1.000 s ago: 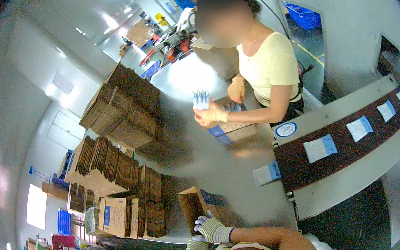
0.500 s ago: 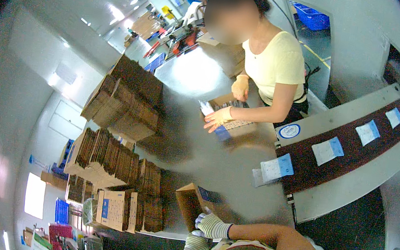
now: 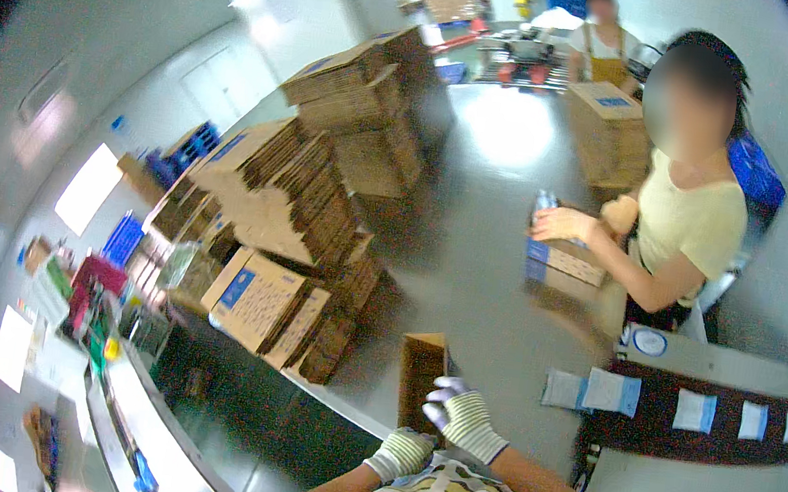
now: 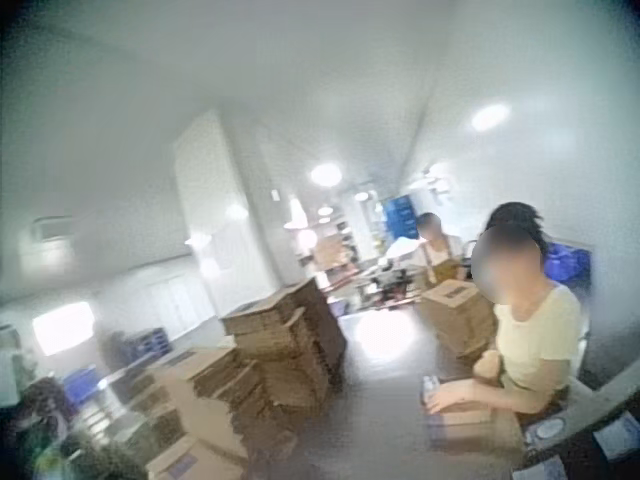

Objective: The person picks up groups of blue and white pouches from a conveyor belt and places them into cardboard boxes on a metal table.

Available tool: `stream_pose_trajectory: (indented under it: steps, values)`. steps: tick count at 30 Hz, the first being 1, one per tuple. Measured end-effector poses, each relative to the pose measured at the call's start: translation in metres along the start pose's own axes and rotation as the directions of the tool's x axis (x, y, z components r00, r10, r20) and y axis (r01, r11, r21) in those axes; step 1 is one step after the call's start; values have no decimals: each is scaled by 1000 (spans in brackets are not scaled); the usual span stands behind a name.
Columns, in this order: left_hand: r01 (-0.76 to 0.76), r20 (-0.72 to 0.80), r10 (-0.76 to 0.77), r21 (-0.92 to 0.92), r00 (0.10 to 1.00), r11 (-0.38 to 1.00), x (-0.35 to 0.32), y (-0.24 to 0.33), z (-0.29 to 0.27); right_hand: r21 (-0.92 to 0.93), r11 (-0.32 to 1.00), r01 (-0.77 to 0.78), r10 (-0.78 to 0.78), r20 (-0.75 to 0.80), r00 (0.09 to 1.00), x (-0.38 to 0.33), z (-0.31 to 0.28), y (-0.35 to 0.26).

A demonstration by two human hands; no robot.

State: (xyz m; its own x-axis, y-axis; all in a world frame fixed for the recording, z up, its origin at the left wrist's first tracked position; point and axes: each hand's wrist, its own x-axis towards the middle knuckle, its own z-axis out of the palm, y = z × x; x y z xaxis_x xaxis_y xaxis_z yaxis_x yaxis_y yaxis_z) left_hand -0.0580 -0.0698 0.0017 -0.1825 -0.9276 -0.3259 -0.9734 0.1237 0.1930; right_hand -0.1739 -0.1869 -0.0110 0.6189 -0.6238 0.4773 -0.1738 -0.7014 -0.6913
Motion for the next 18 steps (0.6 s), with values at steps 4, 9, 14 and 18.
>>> stream_pose_trajectory:
  steps: [4,9,14,18]
  values:
    - [-6,-29,6,-1,1000,1000,-6,-7,17,-75,996,-55,53,-23,998,1,-4,19]
    - [1,-82,-4,-32,997,999,-2,-7,19,-101,978,-182,188,56,981,-9,-9,49]
    - [40,-39,-41,-12,998,999,-15,-7,3,-149,979,-139,160,137,978,-15,-23,26]
    - [52,-134,-59,-53,989,997,-10,-12,14,-180,962,-207,250,260,933,-51,-12,52]
